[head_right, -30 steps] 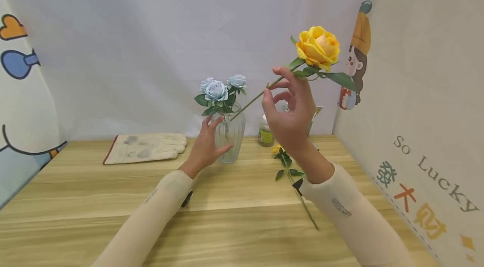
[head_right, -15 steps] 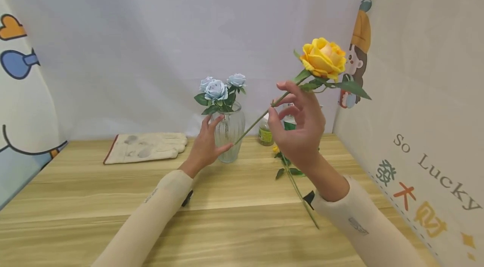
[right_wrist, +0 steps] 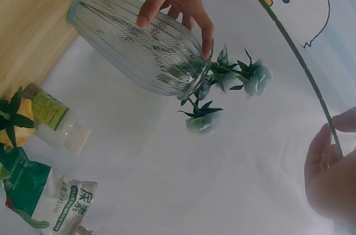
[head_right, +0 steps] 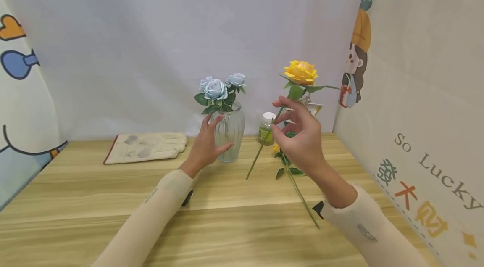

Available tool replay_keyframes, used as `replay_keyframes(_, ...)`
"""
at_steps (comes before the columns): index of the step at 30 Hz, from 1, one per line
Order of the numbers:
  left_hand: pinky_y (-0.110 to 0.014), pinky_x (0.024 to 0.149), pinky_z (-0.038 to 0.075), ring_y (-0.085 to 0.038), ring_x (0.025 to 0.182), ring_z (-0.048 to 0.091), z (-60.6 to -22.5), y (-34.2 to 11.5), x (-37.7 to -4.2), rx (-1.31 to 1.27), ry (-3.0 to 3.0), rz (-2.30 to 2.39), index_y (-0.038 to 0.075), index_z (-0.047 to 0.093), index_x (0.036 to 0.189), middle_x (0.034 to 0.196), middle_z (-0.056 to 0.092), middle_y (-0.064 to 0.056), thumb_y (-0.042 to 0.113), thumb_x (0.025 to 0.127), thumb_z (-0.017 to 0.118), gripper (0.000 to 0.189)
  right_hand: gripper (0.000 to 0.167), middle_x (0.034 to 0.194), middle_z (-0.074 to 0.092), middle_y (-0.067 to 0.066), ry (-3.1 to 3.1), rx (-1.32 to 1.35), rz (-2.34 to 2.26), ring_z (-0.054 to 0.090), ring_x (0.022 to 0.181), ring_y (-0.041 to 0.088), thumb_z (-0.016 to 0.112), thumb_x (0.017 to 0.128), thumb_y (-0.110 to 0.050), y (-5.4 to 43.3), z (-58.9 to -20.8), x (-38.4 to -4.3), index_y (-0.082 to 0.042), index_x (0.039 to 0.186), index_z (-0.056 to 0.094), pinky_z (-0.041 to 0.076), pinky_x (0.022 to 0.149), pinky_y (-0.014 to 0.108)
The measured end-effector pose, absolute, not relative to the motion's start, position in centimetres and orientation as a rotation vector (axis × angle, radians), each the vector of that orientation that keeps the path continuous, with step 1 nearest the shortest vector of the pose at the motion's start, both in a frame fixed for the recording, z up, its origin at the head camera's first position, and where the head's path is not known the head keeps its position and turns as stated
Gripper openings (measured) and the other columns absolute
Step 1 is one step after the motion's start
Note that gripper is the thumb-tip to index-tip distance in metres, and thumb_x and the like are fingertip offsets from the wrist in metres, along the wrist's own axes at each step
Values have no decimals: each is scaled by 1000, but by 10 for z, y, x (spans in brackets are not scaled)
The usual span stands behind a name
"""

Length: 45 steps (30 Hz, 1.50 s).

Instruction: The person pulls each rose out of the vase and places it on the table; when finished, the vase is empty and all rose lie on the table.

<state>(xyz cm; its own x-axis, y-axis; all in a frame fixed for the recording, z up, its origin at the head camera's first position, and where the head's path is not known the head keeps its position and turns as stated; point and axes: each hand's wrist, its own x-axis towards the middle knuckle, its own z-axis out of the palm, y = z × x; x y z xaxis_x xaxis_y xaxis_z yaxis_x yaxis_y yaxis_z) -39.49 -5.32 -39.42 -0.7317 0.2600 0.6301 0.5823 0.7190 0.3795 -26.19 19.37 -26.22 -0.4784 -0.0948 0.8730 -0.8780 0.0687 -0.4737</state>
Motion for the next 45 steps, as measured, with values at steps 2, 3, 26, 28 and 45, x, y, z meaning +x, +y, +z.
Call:
replay_keyframes(2,-55,90,51,-45,119,55,-394,-53,-395,-640,-2368,-776,23,32,151,152,25,-30,37,81,83,89,56,114,66,7,-1741,956,1481,62,80,12,62,74,27,197,-267,-263,9,126,58,50,61,17)
replay_keyframes(3,-55,90,51,-45,119,55,-394,-53,-395,-640,-2365,-777,22,32,151,152,25,-30,37,80,83,89,55,114,66,6,-1770,948,1481,62,80,13,62,74,26,199,-269,-264,10,126,58,50,61,17)
replay_keyframes(26,-54,88,52,-44,118,55,-394,-52,-397,-641,-2353,-759,23,31,151,152,25,-30,38,81,83,89,51,121,62,17,-2408,829,1375,64,81,13,64,83,14,226,-310,-292,3,132,56,45,50,22)
replay_keyframes(28,-54,88,52,-44,118,55,-394,-52,-397,-639,-2356,-761,23,31,151,152,25,-30,38,80,83,89,51,123,61,18,-2499,815,1380,66,84,19,64,84,13,227,-313,-293,2,133,56,45,51,24)
replay_keyframes(45,-55,88,52,-44,119,55,-396,-53,-395,-637,-2360,-775,24,30,151,153,24,-30,38,81,83,89,55,122,58,22,-2738,791,1551,48,58,10,56,85,14,243,-337,-320,4,139,51,38,54,26)
